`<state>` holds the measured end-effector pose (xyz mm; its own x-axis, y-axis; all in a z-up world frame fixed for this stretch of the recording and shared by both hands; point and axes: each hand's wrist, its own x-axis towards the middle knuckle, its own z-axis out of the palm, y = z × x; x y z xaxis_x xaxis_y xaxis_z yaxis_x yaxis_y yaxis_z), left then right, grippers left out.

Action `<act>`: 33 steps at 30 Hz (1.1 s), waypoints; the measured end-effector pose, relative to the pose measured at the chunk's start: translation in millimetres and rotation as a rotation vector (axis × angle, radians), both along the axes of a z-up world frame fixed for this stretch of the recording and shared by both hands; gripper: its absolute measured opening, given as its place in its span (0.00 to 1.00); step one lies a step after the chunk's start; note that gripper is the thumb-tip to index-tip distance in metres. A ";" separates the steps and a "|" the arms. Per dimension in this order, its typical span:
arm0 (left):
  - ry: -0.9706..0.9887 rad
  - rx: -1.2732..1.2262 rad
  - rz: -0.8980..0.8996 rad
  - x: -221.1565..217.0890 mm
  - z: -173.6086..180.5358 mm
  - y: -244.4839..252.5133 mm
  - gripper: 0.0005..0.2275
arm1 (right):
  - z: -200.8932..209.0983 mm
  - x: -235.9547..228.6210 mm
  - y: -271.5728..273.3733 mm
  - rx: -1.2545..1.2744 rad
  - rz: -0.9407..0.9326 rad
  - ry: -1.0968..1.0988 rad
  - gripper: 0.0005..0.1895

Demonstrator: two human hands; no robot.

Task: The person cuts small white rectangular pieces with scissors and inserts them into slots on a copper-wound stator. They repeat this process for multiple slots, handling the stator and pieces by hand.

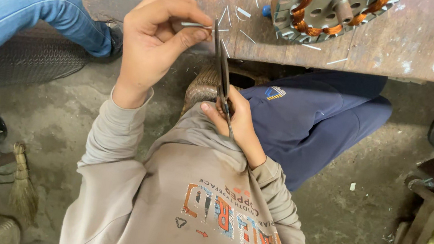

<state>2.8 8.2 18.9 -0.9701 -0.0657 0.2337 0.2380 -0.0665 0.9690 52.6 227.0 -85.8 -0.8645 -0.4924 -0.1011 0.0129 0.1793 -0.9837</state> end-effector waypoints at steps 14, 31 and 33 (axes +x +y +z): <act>-0.008 0.137 0.073 9.8 -16.8 19.2 0.07 | -2.9 9.9 7.7 -0.050 0.011 -0.103 0.15; -0.087 0.423 0.076 10.7 -23.9 13.8 0.12 | -4.3 10.8 10.6 -0.043 0.041 -0.104 0.16; -0.071 0.388 0.058 9.5 -25.0 13.8 0.12 | -4.6 9.7 11.5 -0.052 0.052 -0.118 0.16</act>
